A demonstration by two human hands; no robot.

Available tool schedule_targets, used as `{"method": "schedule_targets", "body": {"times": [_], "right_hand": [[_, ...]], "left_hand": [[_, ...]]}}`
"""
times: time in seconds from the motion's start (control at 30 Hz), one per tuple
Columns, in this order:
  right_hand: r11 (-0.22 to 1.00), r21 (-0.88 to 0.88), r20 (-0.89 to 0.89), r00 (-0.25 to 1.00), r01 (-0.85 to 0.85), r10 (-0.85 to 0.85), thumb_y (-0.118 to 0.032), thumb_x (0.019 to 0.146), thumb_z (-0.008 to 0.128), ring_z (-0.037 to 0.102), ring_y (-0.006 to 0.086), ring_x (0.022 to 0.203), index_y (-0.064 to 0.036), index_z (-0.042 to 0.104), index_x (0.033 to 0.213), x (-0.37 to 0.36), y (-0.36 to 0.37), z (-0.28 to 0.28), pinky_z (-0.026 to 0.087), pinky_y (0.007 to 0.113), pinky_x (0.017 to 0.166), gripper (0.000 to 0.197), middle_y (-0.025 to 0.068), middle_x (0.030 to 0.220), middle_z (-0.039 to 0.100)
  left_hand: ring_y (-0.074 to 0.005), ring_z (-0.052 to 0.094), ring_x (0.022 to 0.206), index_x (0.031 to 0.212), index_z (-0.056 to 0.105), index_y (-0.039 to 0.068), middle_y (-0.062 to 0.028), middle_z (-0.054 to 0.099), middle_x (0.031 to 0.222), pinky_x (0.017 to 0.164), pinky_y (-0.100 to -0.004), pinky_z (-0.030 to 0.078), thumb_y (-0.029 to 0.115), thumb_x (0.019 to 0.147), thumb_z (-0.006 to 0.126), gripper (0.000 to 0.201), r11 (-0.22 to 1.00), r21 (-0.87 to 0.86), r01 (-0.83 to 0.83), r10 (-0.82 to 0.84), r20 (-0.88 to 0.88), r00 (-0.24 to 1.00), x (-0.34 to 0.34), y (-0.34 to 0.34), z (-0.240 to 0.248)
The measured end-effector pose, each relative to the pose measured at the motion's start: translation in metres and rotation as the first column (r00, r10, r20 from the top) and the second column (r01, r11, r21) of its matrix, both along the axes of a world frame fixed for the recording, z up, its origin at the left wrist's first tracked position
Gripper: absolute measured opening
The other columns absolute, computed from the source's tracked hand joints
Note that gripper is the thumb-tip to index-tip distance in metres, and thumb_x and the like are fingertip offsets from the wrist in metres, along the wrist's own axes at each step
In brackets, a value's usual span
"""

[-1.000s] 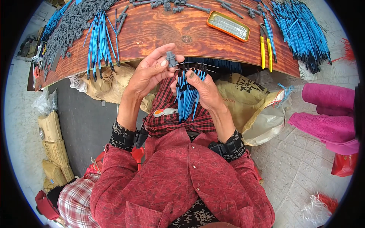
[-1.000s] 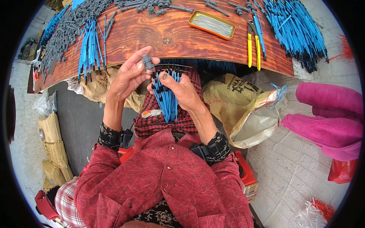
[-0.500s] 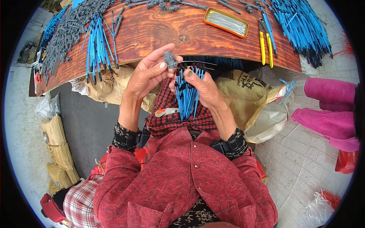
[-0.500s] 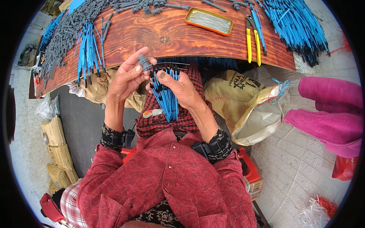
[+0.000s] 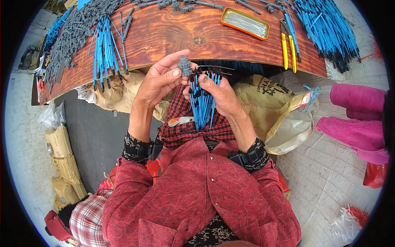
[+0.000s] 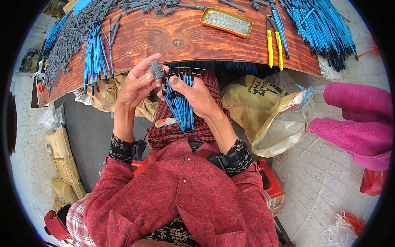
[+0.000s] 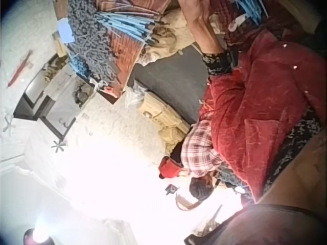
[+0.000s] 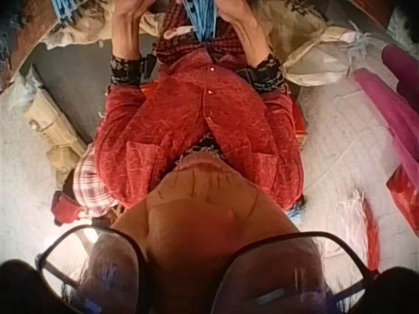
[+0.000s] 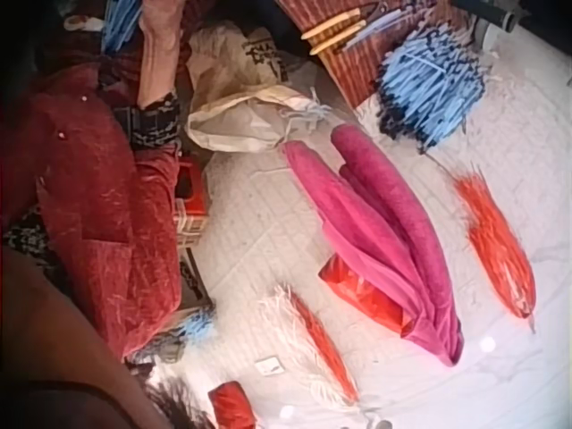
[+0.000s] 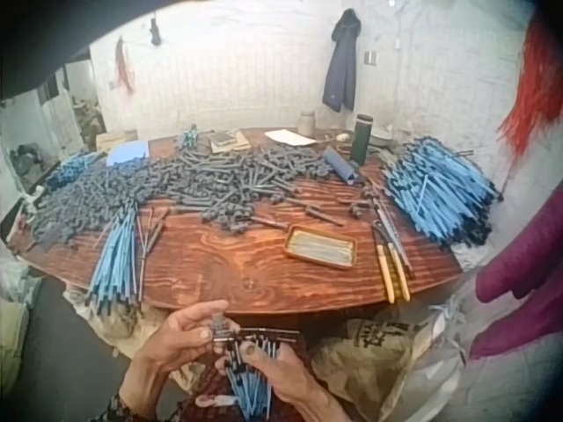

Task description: Assembling components by attaching grey plastic caps to bundles of blue synthetic strands at a workbench.

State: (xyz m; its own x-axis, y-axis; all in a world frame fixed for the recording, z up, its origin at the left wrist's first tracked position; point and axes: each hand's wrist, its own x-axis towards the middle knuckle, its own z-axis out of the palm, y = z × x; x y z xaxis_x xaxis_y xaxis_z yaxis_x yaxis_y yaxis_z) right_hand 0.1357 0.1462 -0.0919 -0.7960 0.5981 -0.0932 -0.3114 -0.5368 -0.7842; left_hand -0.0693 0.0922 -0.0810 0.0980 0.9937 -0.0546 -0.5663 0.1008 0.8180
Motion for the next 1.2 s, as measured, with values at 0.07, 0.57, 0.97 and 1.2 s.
{"method": "schedule_targets", "body": {"times": [0.07, 0.57, 0.97, 1.2], "right_hand": [[1.0, 0.002, -0.01, 1.0, -0.006, 0.006, -0.04, 0.099, 0.061, 0.07, 0.0161, 0.09, -0.0013, 0.063, 0.119, 0.0, 0.0, 0.001, 0.057, 0.029, 0.078, 0.044, 0.0069, 0.103, 0.069], [1.0, -0.005, -0.032, 0.999, -0.022, 0.022, -0.039, 0.1, 0.061, 0.07, 0.0161, 0.091, -0.0029, 0.058, 0.129, -0.001, 0.001, 0.0, 0.057, 0.029, 0.078, 0.046, 0.0059, 0.108, 0.067], [1.0, 0.015, -0.001, 1.0, -0.013, 0.013, -0.043, 0.097, 0.064, 0.069, 0.0139, 0.088, -0.0009, 0.062, 0.122, -0.004, -0.003, 0.003, 0.055, 0.027, 0.076, 0.049, 0.0062, 0.104, 0.069], [1.0, 0.0, 0.025, 1.0, -0.004, 0.004, -0.042, 0.096, 0.066, 0.067, 0.0123, 0.085, -0.001, 0.063, 0.12, -0.004, -0.003, 0.001, 0.054, 0.026, 0.074, 0.048, 0.0063, 0.098, 0.07]], "left_hand": [[-0.0147, 0.064, 0.089, 0.147, 0.042, 0.0, -0.0174, 0.062, 0.124, 0.082, -0.028, 0.055, 0.012, 0.093, 0.068, 0.061, 1.0, 0.002, 0.001, -0.001, 0.005, 1.0, -0.001, 0.0, 0.0], [-0.0138, 0.066, 0.087, 0.141, 0.049, -0.003, -0.0187, 0.065, 0.122, 0.081, -0.0275, 0.056, 0.012, 0.094, 0.067, 0.053, 0.999, -0.025, -0.035, 0.031, -0.14, 0.99, -0.001, 0.001, 0.011], [-0.0117, 0.067, 0.093, 0.142, 0.051, 0.0, -0.0173, 0.067, 0.126, 0.082, -0.0262, 0.056, 0.02, 0.092, 0.07, 0.057, 0.996, 0.066, -0.052, 0.069, -0.28, 0.958, 0.003, -0.007, 0.015], [-0.0153, 0.066, 0.098, 0.146, 0.045, -0.001, -0.0194, 0.061, 0.132, 0.075, -0.0274, 0.059, 0.001, 0.089, 0.069, 0.061, 0.994, 0.1, -0.046, 0.071, -0.259, 0.963, 0.014, -0.013, 0.03]]}}
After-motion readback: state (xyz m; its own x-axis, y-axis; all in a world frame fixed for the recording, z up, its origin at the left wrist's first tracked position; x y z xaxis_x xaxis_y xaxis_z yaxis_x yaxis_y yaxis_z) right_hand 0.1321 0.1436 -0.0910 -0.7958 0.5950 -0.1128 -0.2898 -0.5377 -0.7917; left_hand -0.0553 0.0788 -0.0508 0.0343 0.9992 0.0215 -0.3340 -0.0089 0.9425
